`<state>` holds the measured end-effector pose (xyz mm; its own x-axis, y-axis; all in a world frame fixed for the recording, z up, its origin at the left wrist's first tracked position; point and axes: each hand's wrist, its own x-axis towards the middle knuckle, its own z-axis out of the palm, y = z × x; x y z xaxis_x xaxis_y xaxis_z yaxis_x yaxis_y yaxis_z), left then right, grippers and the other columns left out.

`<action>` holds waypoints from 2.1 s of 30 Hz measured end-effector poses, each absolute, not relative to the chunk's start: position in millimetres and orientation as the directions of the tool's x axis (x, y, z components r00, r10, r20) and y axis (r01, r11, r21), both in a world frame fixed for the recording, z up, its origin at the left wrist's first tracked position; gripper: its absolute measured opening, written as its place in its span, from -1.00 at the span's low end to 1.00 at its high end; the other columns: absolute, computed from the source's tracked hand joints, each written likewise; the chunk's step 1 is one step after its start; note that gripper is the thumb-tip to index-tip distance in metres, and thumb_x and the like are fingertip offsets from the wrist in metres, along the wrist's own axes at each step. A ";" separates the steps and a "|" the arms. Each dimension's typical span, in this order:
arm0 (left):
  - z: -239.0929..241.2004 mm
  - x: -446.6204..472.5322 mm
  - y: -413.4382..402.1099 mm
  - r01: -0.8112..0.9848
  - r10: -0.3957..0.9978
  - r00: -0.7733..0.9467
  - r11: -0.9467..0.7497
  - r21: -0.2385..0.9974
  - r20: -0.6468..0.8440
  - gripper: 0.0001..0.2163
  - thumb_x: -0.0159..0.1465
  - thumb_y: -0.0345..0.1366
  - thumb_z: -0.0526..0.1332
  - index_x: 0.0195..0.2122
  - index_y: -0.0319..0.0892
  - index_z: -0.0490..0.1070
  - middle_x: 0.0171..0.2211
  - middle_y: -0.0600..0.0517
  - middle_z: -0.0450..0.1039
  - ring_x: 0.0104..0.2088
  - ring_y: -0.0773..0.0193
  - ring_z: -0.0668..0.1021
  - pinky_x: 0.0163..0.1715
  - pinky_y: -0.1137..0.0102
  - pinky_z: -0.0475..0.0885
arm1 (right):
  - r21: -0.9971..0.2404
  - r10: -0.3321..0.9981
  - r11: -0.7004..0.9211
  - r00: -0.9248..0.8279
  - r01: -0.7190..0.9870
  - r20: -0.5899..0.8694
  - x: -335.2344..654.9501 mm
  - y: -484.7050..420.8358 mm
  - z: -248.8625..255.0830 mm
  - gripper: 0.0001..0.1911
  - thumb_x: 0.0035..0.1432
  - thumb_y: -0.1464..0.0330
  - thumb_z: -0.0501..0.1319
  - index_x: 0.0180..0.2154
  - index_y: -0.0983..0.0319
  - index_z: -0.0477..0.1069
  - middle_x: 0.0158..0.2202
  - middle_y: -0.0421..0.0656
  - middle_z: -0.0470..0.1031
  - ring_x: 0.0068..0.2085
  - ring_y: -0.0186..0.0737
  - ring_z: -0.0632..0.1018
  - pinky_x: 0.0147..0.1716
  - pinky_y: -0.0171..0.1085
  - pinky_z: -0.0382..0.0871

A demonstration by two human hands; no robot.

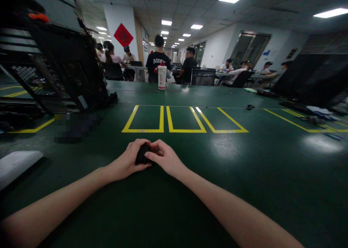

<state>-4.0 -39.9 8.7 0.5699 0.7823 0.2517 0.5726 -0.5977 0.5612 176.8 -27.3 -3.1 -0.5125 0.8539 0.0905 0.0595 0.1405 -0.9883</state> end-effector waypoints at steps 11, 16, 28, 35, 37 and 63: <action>10.3 -3.6 -40.6 0.574 0.791 0.563 -0.583 0.575 0.240 -0.52 0.12 -0.29 0.20 0.03 -0.08 0.02 -0.02 -0.07 0.16 -0.03 0.07 0.28 -0.08 0.13 0.28 | -0.990 0.814 0.136 -0.575 0.044 0.087 180.1 -27.1 -2.9 -0.69 0.00 0.37 0.21 -0.17 0.18 0.21 -0.16 -0.18 0.33 -0.09 -0.22 0.42 -0.08 -0.13 0.32; 9.9 -4.6 -40.7 0.556 0.778 0.565 -0.605 0.569 0.275 -0.52 0.13 -0.28 0.20 0.03 -0.05 0.02 -0.03 -0.06 0.17 -0.04 0.04 0.30 -0.10 0.09 0.28 | -0.991 0.806 0.129 -0.585 0.030 0.087 180.2 -29.3 -0.2 -0.73 0.03 0.36 0.18 -0.18 0.18 0.21 -0.15 -0.19 0.32 -0.10 -0.23 0.42 -0.10 -0.14 0.34; 9.2 -3.5 -39.3 0.556 0.781 0.561 -0.601 0.574 0.275 -0.52 0.12 -0.25 0.20 0.03 -0.06 0.03 -0.03 -0.07 0.19 -0.03 0.04 0.31 -0.10 0.08 0.29 | -0.970 0.852 0.189 -0.517 0.156 0.083 176.4 -29.1 -3.6 -0.75 0.11 0.30 0.09 -0.13 0.17 0.23 -0.13 -0.15 0.31 -0.07 -0.21 0.39 -0.08 -0.10 0.30; 8.8 -3.2 -40.1 0.569 0.782 0.558 -0.605 0.557 0.279 -0.53 0.12 -0.27 0.20 0.02 -0.07 0.04 -0.03 -0.06 0.18 -0.03 0.05 0.30 -0.07 0.09 0.27 | -0.975 0.794 0.214 -0.592 0.059 0.139 178.4 -33.2 2.2 -0.76 0.07 0.41 0.14 -0.17 0.17 0.21 -0.16 -0.20 0.31 -0.07 -0.26 0.41 -0.08 -0.19 0.33; 9.1 -3.8 -40.4 0.571 0.787 0.557 -0.594 0.566 0.264 -0.52 0.12 -0.28 0.20 0.03 -0.08 0.03 -0.01 -0.06 0.17 -0.02 0.06 0.28 -0.06 0.11 0.27 | -0.973 0.801 0.221 -0.582 0.074 0.138 178.2 -34.0 3.0 -0.79 0.09 0.38 0.12 -0.18 0.17 0.21 -0.18 -0.20 0.31 -0.10 -0.26 0.43 -0.11 -0.19 0.35; 6.2 -2.9 -40.0 0.564 0.765 0.552 -0.636 0.527 0.332 -0.51 0.09 -0.28 0.23 0.00 -0.12 0.04 -0.06 -0.07 0.19 -0.05 0.09 0.31 -0.03 0.11 0.22 | -0.983 0.840 0.173 -0.530 0.057 0.117 174.8 -29.3 -5.2 -0.81 0.09 0.29 0.11 -0.23 0.18 0.22 -0.23 -0.20 0.30 -0.21 -0.26 0.44 -0.25 -0.21 0.39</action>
<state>-2.9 -40.0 6.2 0.5517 0.7651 0.3320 0.5642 -0.6356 0.5270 174.8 -29.3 -5.2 -0.5303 0.8397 0.1168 0.0569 0.1727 -0.9833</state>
